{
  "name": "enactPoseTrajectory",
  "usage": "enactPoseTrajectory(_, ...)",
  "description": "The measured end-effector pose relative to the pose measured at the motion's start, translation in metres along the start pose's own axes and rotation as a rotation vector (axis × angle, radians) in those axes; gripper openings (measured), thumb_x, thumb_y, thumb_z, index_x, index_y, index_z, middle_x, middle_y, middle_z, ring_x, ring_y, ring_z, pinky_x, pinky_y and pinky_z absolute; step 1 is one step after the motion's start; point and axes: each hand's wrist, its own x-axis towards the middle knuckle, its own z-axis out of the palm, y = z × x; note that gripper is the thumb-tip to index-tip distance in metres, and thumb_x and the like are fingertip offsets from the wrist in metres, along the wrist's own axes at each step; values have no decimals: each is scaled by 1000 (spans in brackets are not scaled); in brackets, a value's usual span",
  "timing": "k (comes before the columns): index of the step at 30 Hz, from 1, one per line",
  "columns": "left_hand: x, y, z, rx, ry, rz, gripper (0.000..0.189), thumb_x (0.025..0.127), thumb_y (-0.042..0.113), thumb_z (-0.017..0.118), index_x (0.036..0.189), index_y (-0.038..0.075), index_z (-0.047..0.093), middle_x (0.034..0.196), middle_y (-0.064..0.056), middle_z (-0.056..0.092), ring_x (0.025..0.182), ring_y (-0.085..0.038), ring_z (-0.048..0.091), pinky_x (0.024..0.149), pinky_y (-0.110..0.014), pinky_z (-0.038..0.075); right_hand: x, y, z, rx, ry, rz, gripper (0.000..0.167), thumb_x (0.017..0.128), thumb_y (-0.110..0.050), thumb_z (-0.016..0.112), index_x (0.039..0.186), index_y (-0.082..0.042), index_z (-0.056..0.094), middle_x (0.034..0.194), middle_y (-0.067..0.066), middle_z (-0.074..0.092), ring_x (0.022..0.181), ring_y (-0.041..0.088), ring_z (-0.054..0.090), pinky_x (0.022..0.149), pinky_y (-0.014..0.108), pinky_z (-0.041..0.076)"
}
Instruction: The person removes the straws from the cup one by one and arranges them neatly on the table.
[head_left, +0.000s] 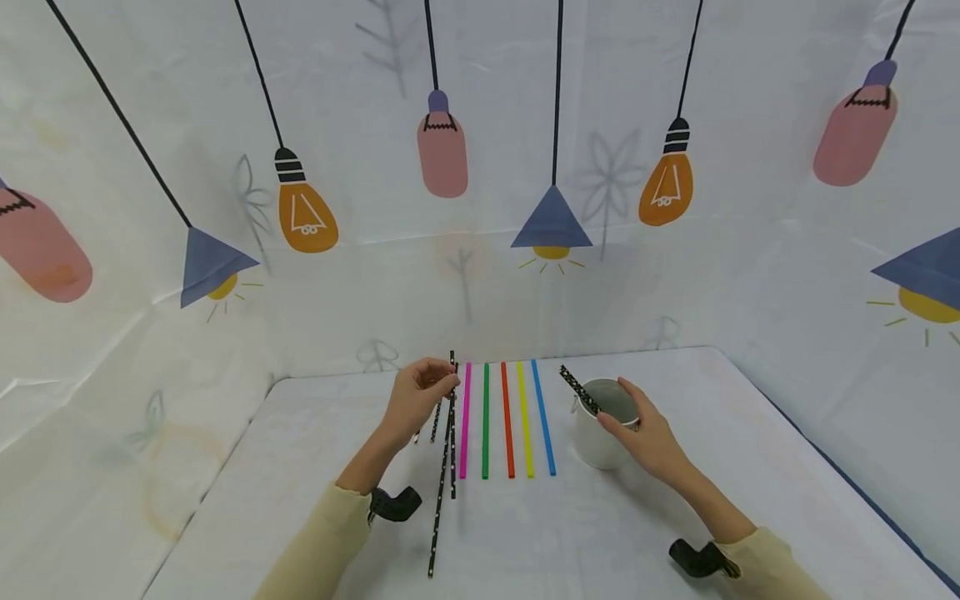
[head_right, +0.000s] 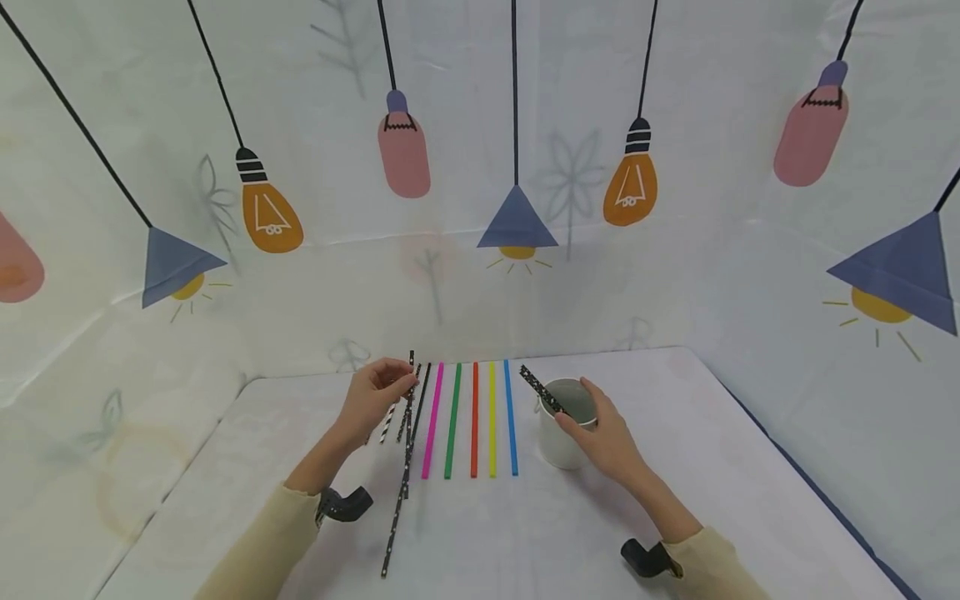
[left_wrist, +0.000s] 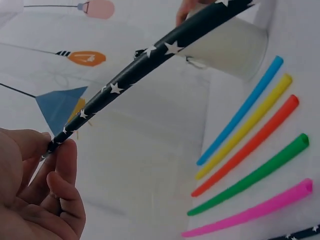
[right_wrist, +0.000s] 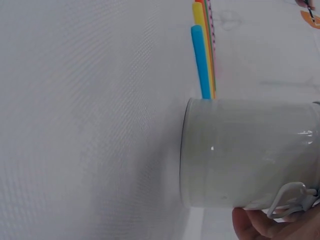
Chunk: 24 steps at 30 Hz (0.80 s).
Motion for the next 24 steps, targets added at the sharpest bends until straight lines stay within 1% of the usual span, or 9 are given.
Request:
enactPoseTrajectory(4,-7,-13,-8,34,-15,-34,20,93,6,65,109,-5,64,95,-11,67,83,-25,64,75,-35,53,0,3,0,7,4,-6,79,96,-43,60,154,-7,19,152,26,28,131,47,35,93,63,40)
enactPoseTrajectory(6,-11,-19,-11,56,-18,-66,17,93,6,66,108,-3,65,93,-10,67,80,-25,64,71,-31,52,0,4,1,14,1,-11,79,96,-42,60,154,-7,20,151,25,29,130,47,36,92,63,41)
enactPoseTrajectory(8,-17,-25,-14,72,-27,-98,16,93,7,66,106,-2,66,91,-11,66,78,-25,64,64,-29,51,0,5,1,19,-2,-17,79,96,-42,60,154,-8,20,151,25,29,130,47,37,92,63,42)
enactPoseTrajectory(10,-22,-30,-17,88,-42,-132,15,92,6,66,105,-1,66,91,-13,67,77,-26,65,63,-29,50,0,5,2,20,-3,-21,79,96,-42,60,154,-8,20,151,25,29,131,47,36,93,63,41)
enactPoseTrajectory(13,-29,-40,-21,102,-80,-168,15,92,6,67,105,-2,67,91,-17,67,77,-27,65,64,-30,51,0,4,3,18,-4,-25,78,96,-41,60,154,-7,20,151,25,29,131,47,36,92,64,40)
enactPoseTrajectory(15,-32,-48,-24,109,-104,-185,15,92,5,67,105,-2,67,92,-18,67,77,-26,65,69,-33,52,0,5,3,16,-4,-26,78,96,-41,60,154,-6,21,151,25,29,131,47,36,92,64,41)
enactPoseTrajectory(20,-36,-84,-31,109,-121,-201,21,91,8,69,108,-4,67,91,-18,67,76,-23,65,73,-46,54,0,4,2,14,-2,-28,78,96,-41,60,154,-5,21,151,25,29,131,47,35,93,64,40)
enactPoseTrajectory(22,-37,-96,-33,113,-118,-208,24,90,11,70,109,-4,67,91,-16,67,76,-22,65,73,-47,54,0,3,1,11,-2,-27,79,96,-41,60,154,-6,20,151,25,28,131,47,35,93,64,40)
enactPoseTrajectory(24,-39,-104,-34,121,-119,-219,25,90,14,72,108,-3,68,90,-14,67,76,-21,64,71,-43,54,1,2,0,5,-3,-24,79,96,-41,60,154,-6,19,152,25,28,131,47,35,93,65,40)
